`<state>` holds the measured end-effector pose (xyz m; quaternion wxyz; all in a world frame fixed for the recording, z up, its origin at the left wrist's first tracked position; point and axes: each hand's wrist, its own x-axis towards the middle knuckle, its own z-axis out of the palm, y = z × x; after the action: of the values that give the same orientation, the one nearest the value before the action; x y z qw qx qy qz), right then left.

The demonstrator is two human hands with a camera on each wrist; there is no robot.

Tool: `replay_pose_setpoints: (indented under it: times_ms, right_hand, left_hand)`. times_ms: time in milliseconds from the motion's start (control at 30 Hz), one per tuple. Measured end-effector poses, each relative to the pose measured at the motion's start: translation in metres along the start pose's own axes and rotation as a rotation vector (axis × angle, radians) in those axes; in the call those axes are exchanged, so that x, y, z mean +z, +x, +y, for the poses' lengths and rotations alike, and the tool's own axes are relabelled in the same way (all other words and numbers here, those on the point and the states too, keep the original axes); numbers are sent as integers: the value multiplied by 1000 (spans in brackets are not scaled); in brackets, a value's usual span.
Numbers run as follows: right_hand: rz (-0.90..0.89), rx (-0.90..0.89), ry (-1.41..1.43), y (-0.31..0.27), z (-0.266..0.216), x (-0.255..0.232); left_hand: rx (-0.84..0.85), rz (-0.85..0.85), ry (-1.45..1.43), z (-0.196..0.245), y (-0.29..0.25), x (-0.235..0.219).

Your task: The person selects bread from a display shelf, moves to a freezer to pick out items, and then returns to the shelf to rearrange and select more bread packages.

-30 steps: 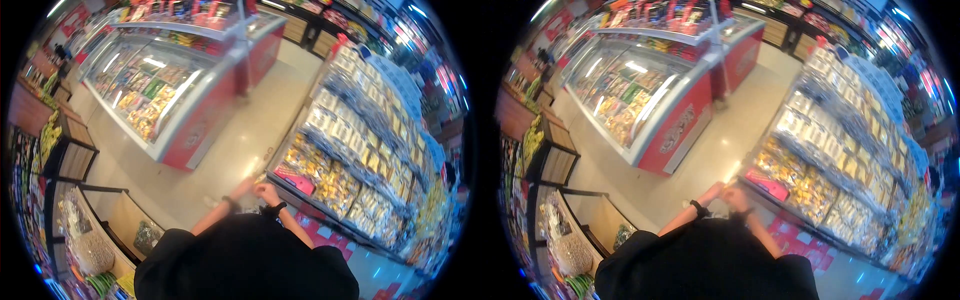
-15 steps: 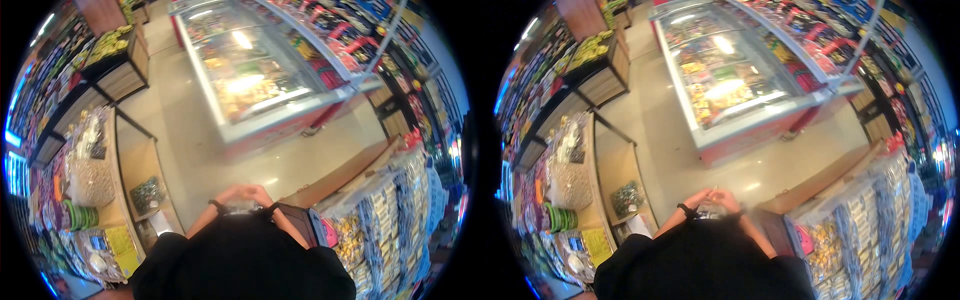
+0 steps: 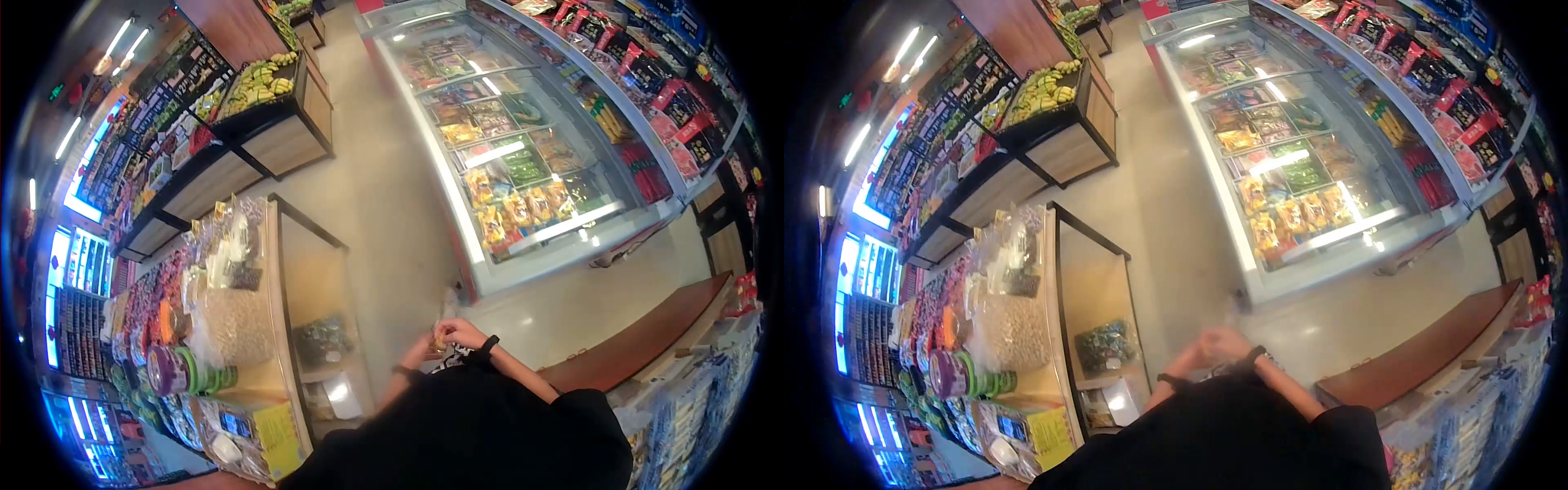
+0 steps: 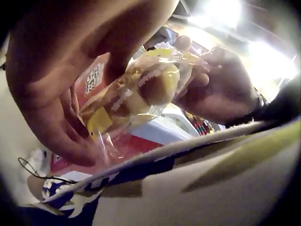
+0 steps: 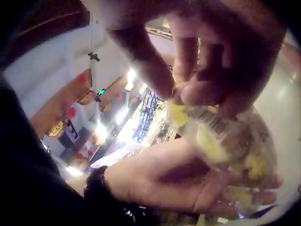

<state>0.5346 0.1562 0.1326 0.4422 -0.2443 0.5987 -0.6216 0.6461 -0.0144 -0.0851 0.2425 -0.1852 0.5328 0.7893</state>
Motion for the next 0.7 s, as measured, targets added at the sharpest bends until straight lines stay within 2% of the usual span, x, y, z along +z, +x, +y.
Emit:
replay_pose_setpoints:
  times_ms: [33,100,200,233,333,367,433,467,533,567,667,700]
  right_hand:
    - [1,-9,-21,17,2,-8]
    - [97,-23,-108,49,-7,-19]
    - [197,-73,-188,95,-26,-53]
    - [222,-81,-246,106,-40,-60]
    - [254,-124,-301,132,-73,-90]
    - [252,-146,-340,139,-82,-99]
    - [325,-32,-252,152,-75,-115]
    - [364,22,-205,158,-74,-123]
    - [521,-13,-175,157,-74,-135]
    - [579,57,-143,156,-67,-141]
    - [796,110,-184,149,-45,-157]
    - [877,104,-186,146,-42,-165]
  left_hand:
    - [83,6,148,-12,26,-32]
    - [-279,252,33,65,6,-23]
    - [-160,297,-58,118,31,-53]
    - [-10,247,212,156,26,-56]
    - [53,357,404,272,27,-21]
    - [46,386,435,290,39,-22]
    - [31,430,515,315,57,-27]
    - [118,442,518,327,66,-23]
    - [296,454,517,340,87,-22]
    - [324,341,659,343,103,-34]
    - [142,104,230,389,139,1]
    - [120,63,298,400,159,11]
